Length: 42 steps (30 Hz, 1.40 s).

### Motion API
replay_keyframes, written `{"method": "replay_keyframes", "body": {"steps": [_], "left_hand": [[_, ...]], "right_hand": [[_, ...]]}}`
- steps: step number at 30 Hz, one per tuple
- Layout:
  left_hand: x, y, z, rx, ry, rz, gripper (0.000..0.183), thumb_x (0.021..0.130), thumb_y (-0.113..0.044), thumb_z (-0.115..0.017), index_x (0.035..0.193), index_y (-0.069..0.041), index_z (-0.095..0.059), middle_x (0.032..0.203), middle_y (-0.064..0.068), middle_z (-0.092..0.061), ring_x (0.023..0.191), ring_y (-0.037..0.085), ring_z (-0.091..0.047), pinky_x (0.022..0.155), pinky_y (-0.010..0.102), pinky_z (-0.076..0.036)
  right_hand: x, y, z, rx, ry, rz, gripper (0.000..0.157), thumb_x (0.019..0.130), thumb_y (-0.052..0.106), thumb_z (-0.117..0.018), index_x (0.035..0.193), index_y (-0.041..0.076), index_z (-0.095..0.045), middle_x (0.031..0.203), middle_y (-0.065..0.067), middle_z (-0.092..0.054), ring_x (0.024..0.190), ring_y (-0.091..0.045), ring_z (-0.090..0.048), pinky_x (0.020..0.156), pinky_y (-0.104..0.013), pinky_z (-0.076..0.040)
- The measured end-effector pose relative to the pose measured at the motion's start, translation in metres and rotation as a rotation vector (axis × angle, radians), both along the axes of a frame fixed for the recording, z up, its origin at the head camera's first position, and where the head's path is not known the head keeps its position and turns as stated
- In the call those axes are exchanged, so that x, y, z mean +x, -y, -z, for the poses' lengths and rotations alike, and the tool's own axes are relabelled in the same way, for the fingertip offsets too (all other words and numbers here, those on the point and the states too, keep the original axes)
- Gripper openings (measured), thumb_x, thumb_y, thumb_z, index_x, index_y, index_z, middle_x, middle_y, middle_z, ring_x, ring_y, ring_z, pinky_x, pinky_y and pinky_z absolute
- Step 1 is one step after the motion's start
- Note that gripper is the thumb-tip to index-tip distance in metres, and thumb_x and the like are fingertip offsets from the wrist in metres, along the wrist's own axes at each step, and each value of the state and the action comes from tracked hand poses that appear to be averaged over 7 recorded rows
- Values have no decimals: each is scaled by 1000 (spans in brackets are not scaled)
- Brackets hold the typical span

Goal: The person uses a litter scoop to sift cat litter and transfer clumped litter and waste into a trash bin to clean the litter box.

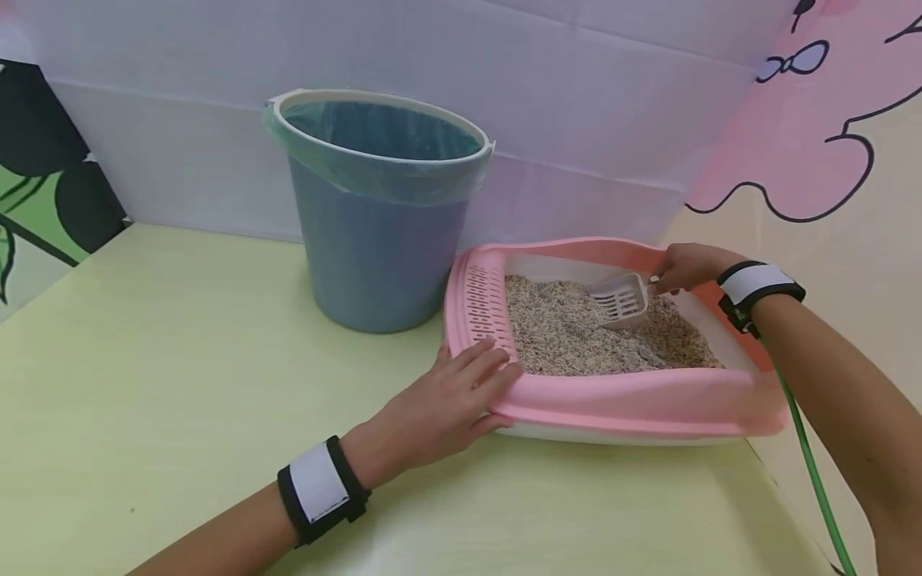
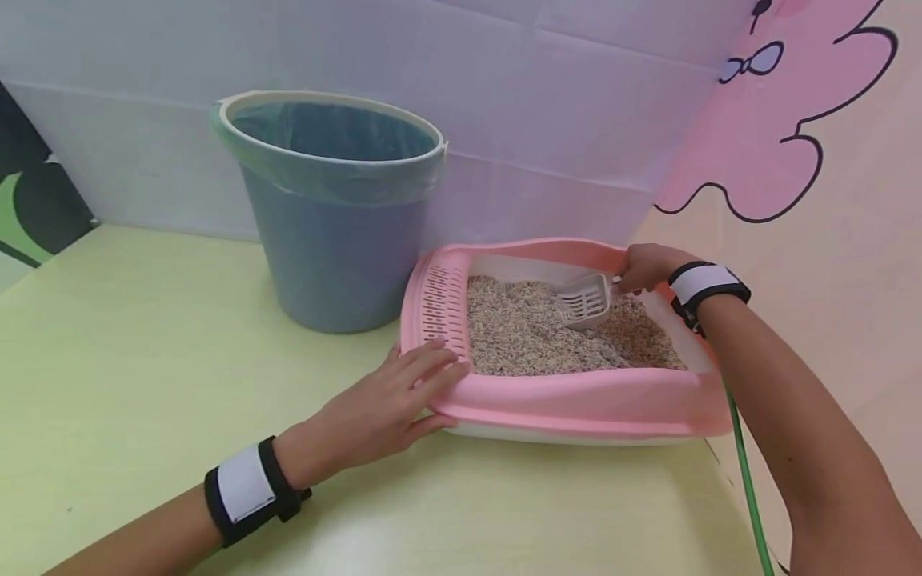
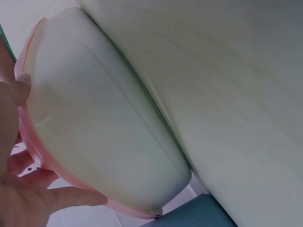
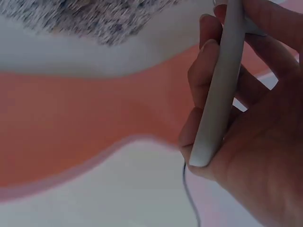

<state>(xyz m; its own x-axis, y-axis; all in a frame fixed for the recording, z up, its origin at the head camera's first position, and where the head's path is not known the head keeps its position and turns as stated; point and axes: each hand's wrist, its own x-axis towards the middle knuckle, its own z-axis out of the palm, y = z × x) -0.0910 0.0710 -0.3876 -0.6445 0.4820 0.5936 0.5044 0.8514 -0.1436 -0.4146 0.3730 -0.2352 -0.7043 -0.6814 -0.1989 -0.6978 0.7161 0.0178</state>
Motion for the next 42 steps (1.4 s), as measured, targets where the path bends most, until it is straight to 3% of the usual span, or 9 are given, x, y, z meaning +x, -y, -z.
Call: {"method": "replay_keyframes", "body": {"steps": [4, 9, 12, 17, 23, 31, 35, 38, 42], "left_hand": [[-2, -4, -2, -3, -12, 1, 59, 99, -44, -71, 147, -15, -54, 145, 8, -59, 144, 32, -53, 101, 72, -53], [-4, -11, -3, -9, -10, -7, 58, 99, -45, -70, 147, -15, -55, 144, 7, -60, 144, 32, -53, 100, 73, -53], [-4, -15, -3, -9, -3, -9, 58, 100, -45, -70, 147, -16, -55, 144, 7, -60, 144, 32, -53, 101, 73, -53], [-7, -20, -4, -13, 12, 0, 59, 100, -47, -69, 148, -16, -53, 145, 8, -59, 145, 32, -52, 102, 73, -52], [-11, -24, -4, -21, -5, 7, 59, 100, -47, -69, 148, -17, -54, 144, 6, -60, 143, 31, -55, 103, 71, -53], [-10, -22, 3, -40, -15, 4, 58, 99, -48, -69, 146, -17, -54, 144, 6, -61, 141, 30, -56, 101, 68, -55], [-10, -24, 3, -25, -32, -7, 58, 99, -47, -70, 146, -17, -54, 144, 7, -60, 141, 30, -56, 100, 68, -57], [-10, -26, 3, -26, -52, -13, 59, 98, -48, -71, 146, -16, -55, 143, 8, -61, 139, 30, -57, 99, 67, -57], [-12, -28, 1, -57, -72, -11, 59, 99, -49, -70, 145, -16, -55, 142, 7, -62, 139, 30, -58, 98, 68, -57]], "right_hand": [[3, 16, 5, -25, 19, -44, 30, 104, 21, -63, 118, -5, -73, 95, -12, -72, 87, -26, -68, 76, -43, -59], [13, 39, 16, -99, 20, -124, 24, 103, 17, -65, 114, -1, -76, 93, -11, -71, 72, -18, -52, 67, -33, -43], [21, 50, 25, -135, 5, -155, 24, 102, 18, -68, 115, 0, -78, 99, -12, -76, 70, -17, -54, 66, -33, -41], [31, 61, 33, -161, -15, -162, 28, 100, 25, -71, 118, 4, -79, 117, -17, -78, 88, -27, -72, 70, -34, -51], [41, 71, 39, -174, -11, -166, 30, 100, 28, -72, 120, 8, -79, 121, -16, -78, 111, -36, -75, 89, -47, -61], [60, 83, 55, -171, 168, -186, 31, 101, 32, -69, 126, 16, -77, 130, -12, -76, 102, -26, -75, 89, -41, -61], [64, 75, 48, -156, 269, -194, 23, 100, 29, -71, 119, 21, -80, 124, -9, -78, 91, -22, -71, 86, -38, -60], [63, 51, 39, -157, 333, -183, 22, 100, 28, -71, 117, 18, -81, 117, -11, -79, 80, -15, -63, 80, -31, -56], [60, -4, 27, -222, 368, -93, 28, 101, 25, -70, 123, 11, -78, 129, -15, -75, 96, -10, -67, 89, -30, -57]]}}
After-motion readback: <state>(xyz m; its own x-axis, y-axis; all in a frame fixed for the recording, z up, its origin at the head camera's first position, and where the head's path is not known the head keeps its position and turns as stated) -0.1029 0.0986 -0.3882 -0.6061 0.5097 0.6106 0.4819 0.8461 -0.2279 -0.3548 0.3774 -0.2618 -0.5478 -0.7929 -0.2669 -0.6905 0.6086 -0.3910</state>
